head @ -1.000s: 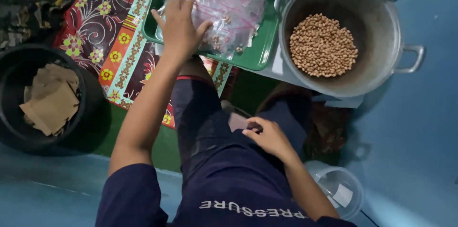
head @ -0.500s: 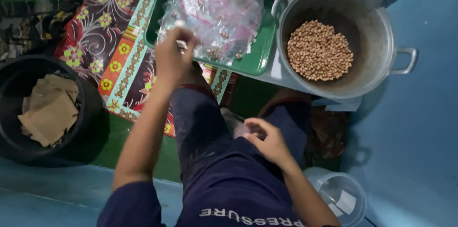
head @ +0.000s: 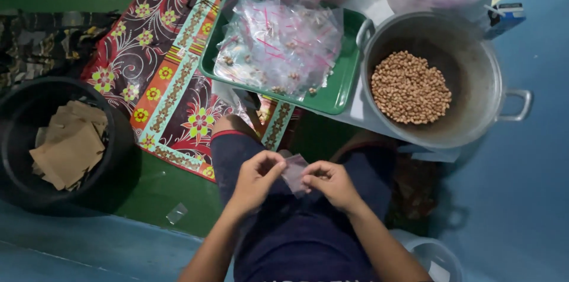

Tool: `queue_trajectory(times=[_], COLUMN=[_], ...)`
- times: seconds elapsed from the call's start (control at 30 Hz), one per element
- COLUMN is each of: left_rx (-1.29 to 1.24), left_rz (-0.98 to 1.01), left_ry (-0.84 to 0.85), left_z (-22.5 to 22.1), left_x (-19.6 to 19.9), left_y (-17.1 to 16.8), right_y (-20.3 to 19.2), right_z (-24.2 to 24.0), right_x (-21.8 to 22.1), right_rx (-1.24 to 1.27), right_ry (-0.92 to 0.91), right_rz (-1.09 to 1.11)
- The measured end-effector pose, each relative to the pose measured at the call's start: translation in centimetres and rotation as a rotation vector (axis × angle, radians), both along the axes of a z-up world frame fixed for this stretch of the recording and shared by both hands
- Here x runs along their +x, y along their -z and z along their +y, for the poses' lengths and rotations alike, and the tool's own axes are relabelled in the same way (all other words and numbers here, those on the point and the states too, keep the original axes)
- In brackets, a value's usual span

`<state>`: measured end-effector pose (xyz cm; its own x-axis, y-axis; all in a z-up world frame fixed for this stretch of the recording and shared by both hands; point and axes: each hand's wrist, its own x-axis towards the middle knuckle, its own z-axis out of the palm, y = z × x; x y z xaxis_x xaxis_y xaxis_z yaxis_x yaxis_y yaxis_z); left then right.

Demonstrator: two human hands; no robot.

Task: Manually filling small plastic zip-lock bags with peanuts from a large pot while sitting on the floor.

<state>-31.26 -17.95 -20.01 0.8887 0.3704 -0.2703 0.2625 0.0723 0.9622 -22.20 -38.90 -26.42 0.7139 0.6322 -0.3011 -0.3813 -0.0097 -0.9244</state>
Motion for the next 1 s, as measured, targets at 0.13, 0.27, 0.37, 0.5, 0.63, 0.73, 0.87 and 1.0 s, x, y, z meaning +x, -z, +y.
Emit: queue_trajectory(times=[0.13,0.27,0.37,0.5,0.63,0.73,0.87,1.0], left_rx=[0.211,0.185,0.051,0.006,0.122,0.086,-0.03,0.128], left_rz=[0.116,0.188,0.22,0.205,0.191,0.192,0.121,-0.018], left_ry=[0.101,0.13,0.141,0.268,0.378,0.39,0.332,0.409], left_z=[1.0,-0.2,-1.6,-2.5,-2.8,-3.0,-3.4,-3.6], left_x=[-0.2,0.3,1.5,3.0,3.3,3.2,3.0,2.5], left_y=[-0.7,1.5,1.2,2.5,4.4,2.8,1.2,0.3], right_y=[-0.7,-1.0,-1.1,-0.5,-3.5,-4.3,-5.4,-5.1], right_z=[0.1,0.1,-0.7,-1.0,-0.8,-1.0,-0.9,-0.5], right_x=[1.3,0.9,-0.1,-1.2,-1.8,-1.1,-0.7,-0.6], right_rx=[-0.281,-0.42,-0.42,-0.427,-0.479,-0.426,-0.362,-0.46], right_ry=[0.098,0.302,0.231,0.157,0.197,0.198,0.198,0.194], right_rz=[-0.201,-0.416,-0.495,-0.356,-0.332,-0.194,-0.129,-0.25])
